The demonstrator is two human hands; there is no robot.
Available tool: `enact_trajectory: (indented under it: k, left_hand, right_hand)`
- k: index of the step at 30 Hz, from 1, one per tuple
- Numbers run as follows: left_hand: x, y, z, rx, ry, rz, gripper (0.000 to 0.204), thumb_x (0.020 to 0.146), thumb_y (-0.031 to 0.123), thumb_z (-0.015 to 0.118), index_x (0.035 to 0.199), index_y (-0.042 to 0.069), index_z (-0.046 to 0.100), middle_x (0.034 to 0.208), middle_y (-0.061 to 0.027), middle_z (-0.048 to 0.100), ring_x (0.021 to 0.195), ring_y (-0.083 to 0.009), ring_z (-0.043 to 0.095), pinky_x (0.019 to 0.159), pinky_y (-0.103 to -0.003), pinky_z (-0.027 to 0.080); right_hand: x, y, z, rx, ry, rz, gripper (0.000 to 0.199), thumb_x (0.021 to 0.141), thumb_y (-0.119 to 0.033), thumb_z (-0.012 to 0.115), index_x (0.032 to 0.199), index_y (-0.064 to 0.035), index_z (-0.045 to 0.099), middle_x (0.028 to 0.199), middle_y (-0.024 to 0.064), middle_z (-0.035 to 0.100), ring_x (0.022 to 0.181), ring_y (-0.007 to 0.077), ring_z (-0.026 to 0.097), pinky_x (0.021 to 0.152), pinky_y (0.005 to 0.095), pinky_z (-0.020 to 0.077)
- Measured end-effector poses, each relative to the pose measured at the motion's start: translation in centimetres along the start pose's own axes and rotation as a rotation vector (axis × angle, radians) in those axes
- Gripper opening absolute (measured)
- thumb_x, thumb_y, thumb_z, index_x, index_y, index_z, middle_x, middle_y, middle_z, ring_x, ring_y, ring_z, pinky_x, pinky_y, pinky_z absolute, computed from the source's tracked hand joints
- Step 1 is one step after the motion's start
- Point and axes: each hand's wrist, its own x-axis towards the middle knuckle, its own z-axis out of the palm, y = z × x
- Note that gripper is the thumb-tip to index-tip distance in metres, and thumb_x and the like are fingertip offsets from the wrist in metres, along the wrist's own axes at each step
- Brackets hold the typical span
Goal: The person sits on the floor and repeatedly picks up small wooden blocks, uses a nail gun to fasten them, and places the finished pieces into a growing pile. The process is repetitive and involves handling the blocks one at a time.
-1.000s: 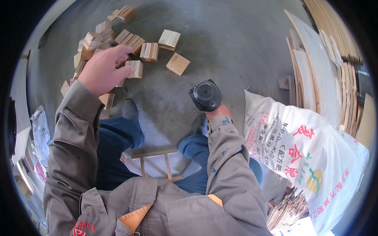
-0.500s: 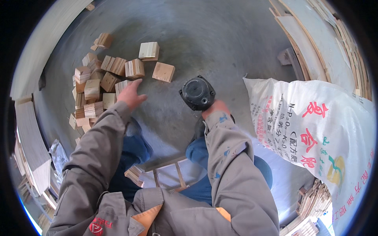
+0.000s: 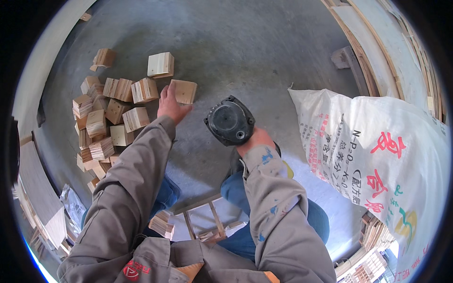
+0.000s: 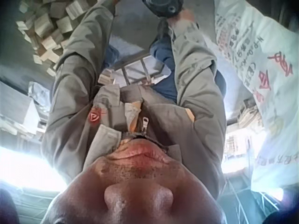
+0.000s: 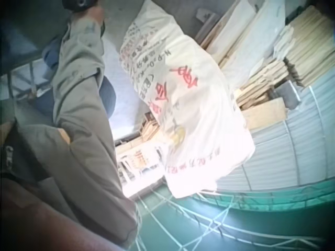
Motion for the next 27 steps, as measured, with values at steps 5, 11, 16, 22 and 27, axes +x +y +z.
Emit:
enact_trajectory:
  k: [5,11,16,22,27]
  left_hand:
    - [1.2,-0.5,0.9,-0.02,-0.004,-0.034,0.116,0.068,0.033,0.093,0.161,0.011,0.027,0.157,-0.021,0.039,0.143,-0.0383,0.043,0.119,-0.046,0.04]
    - [2.1,-2.4,1.3,-0.524,-0.005,-0.125,0.091,0.073,0.024,0.087,0.151,0.007,0.044,0.142,-0.0189,0.051,0.131,-0.0373,0.054,0.11,-0.045,0.046]
    - [0.3,-6.3,1.1,-1.451,-0.305,-0.586,0.064,0.088,0.029,0.069,0.144,0.002,0.053,0.135,-0.0168,0.056,0.125,-0.0348,0.055,0.103,-0.049,0.049]
    - [-6.0,-5.9,2.3,-1.724,-0.446,-0.828,0.068,0.098,0.053,0.045,0.144,0.002,0.052,0.144,-0.0154,0.053,0.123,-0.0437,0.053,0.103,-0.056,0.045]
    - [-7.6,-7.7,5.6,-1.702,-0.399,-1.06,0.075,0.101,0.062,0.041,0.143,0.0,0.05,0.14,-0.0159,0.054,0.114,-0.0388,0.057,0.098,-0.053,0.049]
  right_hand:
    - [-0.6,-0.7,-1.0,-0.037,-0.05,0.03,0.04,0.086,-0.029,0.071,0.123,-0.0136,0.071,0.123,0.0186,0.071,0.118,0.0411,0.064,0.1,0.0451,0.0532]
    - [-0.6,-0.2,-1.0,-0.021,-0.042,0.026,0.04,0.087,-0.03,0.07,0.122,-0.0129,0.071,0.122,0.0198,0.071,0.118,0.0415,0.065,0.099,0.0449,0.0532]
    - [-1.5,-2.3,-2.5,-0.096,-0.058,0.072,0.037,0.087,-0.03,0.069,0.119,-0.0113,0.072,0.121,0.0197,0.071,0.118,0.0417,0.064,0.099,0.0453,0.053]
    - [-2.0,-2.7,-1.9,-0.115,-0.02,0.097,0.036,0.086,-0.029,0.069,0.118,-0.0113,0.073,0.12,0.0195,0.072,0.118,0.0415,0.065,0.099,0.0454,0.053]
    - [-0.6,0.0,0.0,-0.081,0.035,0.028,0.034,0.085,-0.025,0.07,0.116,-0.0109,0.074,0.118,0.0198,0.073,0.117,0.0413,0.065,0.1,0.0446,0.0533]
